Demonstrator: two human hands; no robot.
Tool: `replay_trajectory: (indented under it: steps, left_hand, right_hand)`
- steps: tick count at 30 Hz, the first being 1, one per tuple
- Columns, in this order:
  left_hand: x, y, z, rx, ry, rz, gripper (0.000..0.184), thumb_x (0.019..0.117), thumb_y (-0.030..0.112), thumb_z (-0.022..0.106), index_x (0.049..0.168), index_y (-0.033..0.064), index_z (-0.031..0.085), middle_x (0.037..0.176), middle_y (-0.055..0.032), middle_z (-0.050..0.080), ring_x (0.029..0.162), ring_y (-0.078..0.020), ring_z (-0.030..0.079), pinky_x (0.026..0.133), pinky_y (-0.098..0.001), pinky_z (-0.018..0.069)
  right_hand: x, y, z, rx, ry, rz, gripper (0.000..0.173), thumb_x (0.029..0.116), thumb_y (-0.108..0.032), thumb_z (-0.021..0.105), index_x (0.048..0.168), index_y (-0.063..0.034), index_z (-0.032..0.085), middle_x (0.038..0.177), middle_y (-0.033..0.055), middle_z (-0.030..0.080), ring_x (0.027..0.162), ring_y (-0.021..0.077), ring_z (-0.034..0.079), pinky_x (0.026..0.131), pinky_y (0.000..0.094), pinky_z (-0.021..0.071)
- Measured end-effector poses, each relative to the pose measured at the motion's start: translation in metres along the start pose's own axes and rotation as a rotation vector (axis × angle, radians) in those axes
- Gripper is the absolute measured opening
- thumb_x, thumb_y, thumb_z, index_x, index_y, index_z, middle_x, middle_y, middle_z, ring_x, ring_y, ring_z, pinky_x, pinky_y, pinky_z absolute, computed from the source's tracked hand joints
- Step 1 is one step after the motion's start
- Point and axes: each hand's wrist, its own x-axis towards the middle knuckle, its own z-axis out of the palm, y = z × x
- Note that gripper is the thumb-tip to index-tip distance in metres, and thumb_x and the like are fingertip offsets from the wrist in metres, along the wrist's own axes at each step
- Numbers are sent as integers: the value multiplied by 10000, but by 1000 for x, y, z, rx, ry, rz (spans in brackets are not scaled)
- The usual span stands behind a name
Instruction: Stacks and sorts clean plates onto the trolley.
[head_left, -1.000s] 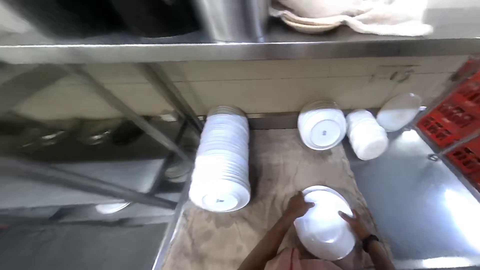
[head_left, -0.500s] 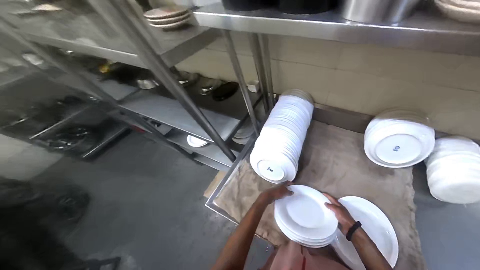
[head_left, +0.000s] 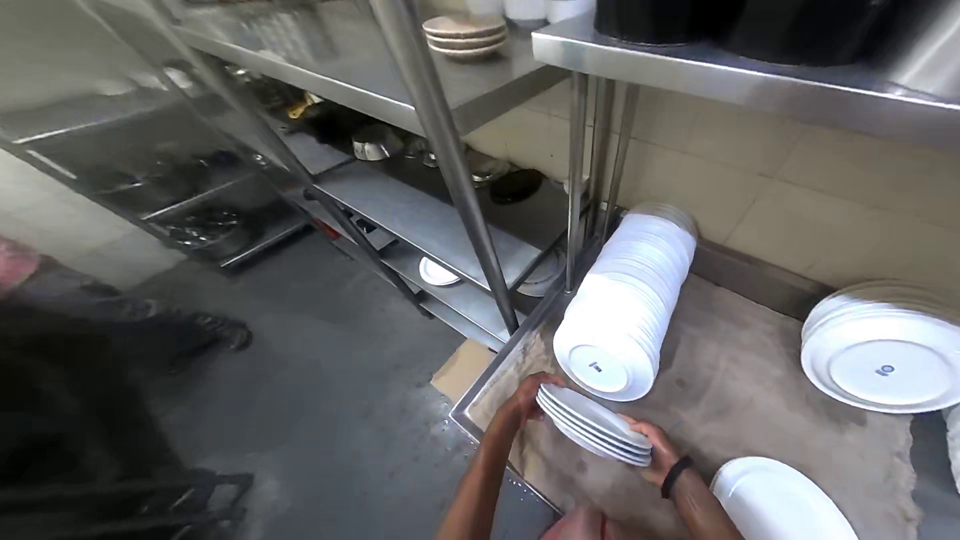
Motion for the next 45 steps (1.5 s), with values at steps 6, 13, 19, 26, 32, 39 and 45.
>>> replay_trajectory:
  steps: [6, 13, 19, 26, 32, 39, 45]
  left_hand:
    - [12, 32, 12, 6, 39, -87, 429, 1085, 443, 391, 1141, 97, 638, 654, -66, 583, 481, -157, 536, 467, -292, 472]
    - [15, 46, 16, 39, 92, -102, 539, 1109, 523, 265, 1366, 91, 460, 682, -109, 601, 520, -203, 590, 512, -335, 520]
    - [22, 53, 21, 14, 168, -158, 706, 1099, 571, 203, 997, -5, 599, 646, -115, 597, 501, -203, 568, 504, -335, 502]
    - [35, 55, 34, 107, 296, -75, 783, 1076, 633, 180, 863, 14, 611, 610, -103, 569, 480, -208, 537, 487, -352, 475]
    - [24, 47, 42, 561, 595, 144, 799, 1055, 655, 197, 1241, 72, 711, 1230, -209, 697, 1181, -381, 653, 1001, -622, 487]
    - [51, 29, 62, -52, 456, 570, 563, 1122, 410, 255, 1514, 84, 495, 1518, -157, 527, 1414, -249, 489, 1183, -489, 374]
    - [31, 45, 60, 113, 477, 480, 617, 1129, 433, 245, 1459, -11, 517, 1427, -254, 566, 1330, -335, 547, 1127, -542, 411]
  right_hand:
    - [8, -8, 7, 291, 119, 40, 266, 1030, -245, 399, 1054, -61, 590, 824, 137, 656, 633, 230, 645, 504, 360, 540]
    - [14, -13, 11, 354, 121, 18, 415, 1064, -350, 318, 1053, -34, 586, 796, 175, 670, 595, 248, 650, 484, 338, 534]
    - [15, -17, 23, 376, 150, 1, 674, 1069, -586, 169, 1092, -41, 565, 804, 189, 674, 604, 260, 653, 495, 342, 538]
    - [19, -24, 32, 401, 173, -54, 627, 1087, -547, 238, 1118, -25, 585, 851, 201, 686, 669, 269, 678, 542, 351, 557]
    - [17, -22, 29, 337, 188, -78, 817, 1026, -711, 172, 1404, -49, 465, 998, 269, 690, 806, 351, 708, 677, 437, 596]
    - [10, -1, 17, 140, 20, -181, 989, 954, -795, 20, 1553, -61, 303, 1140, 296, 699, 883, 399, 731, 743, 482, 613]
    - [11, -7, 18, -55, 101, -156, 1007, 957, -785, -10, 1545, -33, 311, 1083, 236, 735, 831, 347, 738, 725, 462, 607]
